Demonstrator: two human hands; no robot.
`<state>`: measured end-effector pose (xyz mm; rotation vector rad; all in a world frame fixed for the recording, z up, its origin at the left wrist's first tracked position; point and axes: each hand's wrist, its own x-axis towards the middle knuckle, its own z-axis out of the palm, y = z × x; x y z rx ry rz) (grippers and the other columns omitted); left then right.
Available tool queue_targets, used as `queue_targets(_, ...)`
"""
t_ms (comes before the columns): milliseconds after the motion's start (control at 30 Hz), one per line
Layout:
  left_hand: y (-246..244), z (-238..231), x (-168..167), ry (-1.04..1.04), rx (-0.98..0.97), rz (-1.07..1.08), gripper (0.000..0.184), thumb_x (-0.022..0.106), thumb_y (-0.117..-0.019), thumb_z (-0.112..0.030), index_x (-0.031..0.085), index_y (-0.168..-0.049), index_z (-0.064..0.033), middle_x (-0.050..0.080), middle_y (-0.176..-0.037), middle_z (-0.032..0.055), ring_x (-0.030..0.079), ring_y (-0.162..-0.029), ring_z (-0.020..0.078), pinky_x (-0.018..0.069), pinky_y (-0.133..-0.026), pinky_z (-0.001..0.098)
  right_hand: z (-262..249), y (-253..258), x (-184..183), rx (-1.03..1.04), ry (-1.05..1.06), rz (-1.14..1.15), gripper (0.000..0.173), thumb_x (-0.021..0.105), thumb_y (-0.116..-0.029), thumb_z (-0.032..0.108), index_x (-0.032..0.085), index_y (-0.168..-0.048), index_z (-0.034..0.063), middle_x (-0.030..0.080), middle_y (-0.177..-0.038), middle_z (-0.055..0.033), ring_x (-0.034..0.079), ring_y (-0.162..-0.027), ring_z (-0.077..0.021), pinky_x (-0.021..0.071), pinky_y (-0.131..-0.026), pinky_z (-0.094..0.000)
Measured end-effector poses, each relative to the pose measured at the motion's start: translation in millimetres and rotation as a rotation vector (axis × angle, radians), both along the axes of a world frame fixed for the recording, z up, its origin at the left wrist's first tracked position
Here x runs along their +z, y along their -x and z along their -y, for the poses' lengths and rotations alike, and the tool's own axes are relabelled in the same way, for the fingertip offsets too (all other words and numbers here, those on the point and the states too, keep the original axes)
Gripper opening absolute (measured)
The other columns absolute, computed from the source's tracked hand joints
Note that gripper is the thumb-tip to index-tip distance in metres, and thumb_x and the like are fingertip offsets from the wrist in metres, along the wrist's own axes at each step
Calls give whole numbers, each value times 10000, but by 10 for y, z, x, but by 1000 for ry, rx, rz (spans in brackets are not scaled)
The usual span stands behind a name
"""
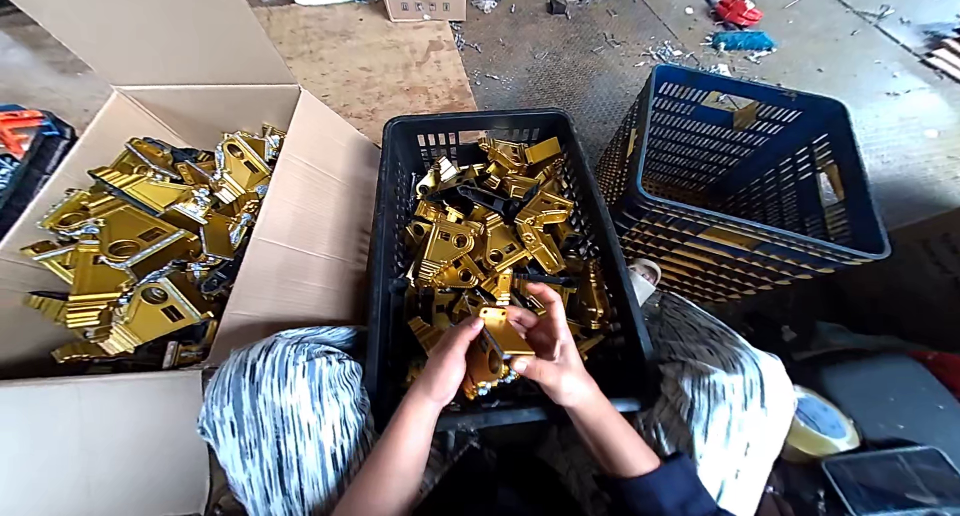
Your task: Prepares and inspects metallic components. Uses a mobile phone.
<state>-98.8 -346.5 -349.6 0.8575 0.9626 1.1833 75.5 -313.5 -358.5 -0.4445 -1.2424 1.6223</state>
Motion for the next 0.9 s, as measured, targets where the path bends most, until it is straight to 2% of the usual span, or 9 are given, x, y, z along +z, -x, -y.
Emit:
queue_targets(133, 76, -15, 123, -125, 19, -418, 537, 535, -1028, -268, 415, -1475, 5, 597, -1359, 136, 626, -1196, 168, 539, -1012, 348, 21, -101, 109, -251, -345, 434, 1120, 920, -701, 311, 208, -1531, 67, 609, -1289, -171, 657, -1164, -259, 603, -964, -430)
queue_targets(233, 95, 89, 318, -57, -117, -430, 757, 752, -893, -281, 399, -1505, -8, 663, -1296, 106, 690, -1100, 168, 598, -923, 346, 108, -88, 149, -400, -689, 765, 993, 929, -670, 408, 433, -1443, 29, 662, -1262, -190, 646, -1170, -286, 544, -1006, -481)
queue_targets(367, 76, 200, 382, -79, -194, -392, 710, 770, -843, -132, 455, -1464, 4, 719, -1197, 77, 719, -1044, 157, 616, -906, 327, 213, -124, 274, -262, -587, 743, 890, 767, -811, 649, 564, -1383, -2, 676, -1249, -139, 621, -1171, -220, 514, -1036, -415)
queue_targets(433, 84, 288, 352, -116, -206, -409, 677, 765, -825, -132, 498, -1437, -21, 724, -1163, 64, 726, -985, 149, 629, -833, 321, 275, -190, 307, -228, -463, 691, 503, 713, -942, 441, 716, -1225, 26, 733, -1116, -60, 641, -1071, -136, 521, -976, -319)
queue_targets(533, 11, 573, 251, -174, -228, -423, 597, 748, -842, -129, 545, -1394, -24, 731, -1095, 46, 719, -901, 111, 625, -771, 306, 533, -266, 309, -186, -384, 677, 161, 697, -946, 199, 782, -1017, 82, 742, -933, 11, 644, -946, -95, 520, -883, -290)
queue_targets(600, -26, 820, 113, -230, -233, -409, 530, 772, -855, -148, 602, -1343, -28, 740, -1046, 41, 712, -840, 90, 625, -731, 297, 790, -299, 273, -127, -392, 669, 110, 709, -929, 171, 776, -961, 89, 742, -906, 12, 651, -931, -101, 522, -881, -293)
queue_targets(733, -100, 1236, -205, -237, -230, -400, 483, 786, -834, -100, 641, -1291, -34, 749, -1068, 31, 720, -929, 83, 625, -835, 311, 1258, -330, 59, -155, -388, 771, 87, 711, -917, 183, 773, -913, 123, 741, -872, 33, 664, -903, -109, 530, -864, -309)
queue_targets(833, -92, 1122, -126, -316, -253, -364, 540, 755, -850, -58, 583, -1357, 15, 701, -1227, 82, 689, -1079, 122, 589, -953, 345, 1270, -312, 92, -274, -495, 837, 154, 652, -971, 245, 781, -961, 162, 748, -912, 48, 652, -927, -115, 509, -853, -333)
queue_targets(900, -76, 912, 62, -421, -276, -285, 601, 678, -919, -161, 473, -1430, 78, 595, -1384, 157, 616, -1222, 177, 531, -1045, 381, 1130, -273, 232, -391, -624, 852, 214, 592, -1016, 275, 775, -987, 169, 751, -944, 29, 643, -956, -139, 479, -872, -355)
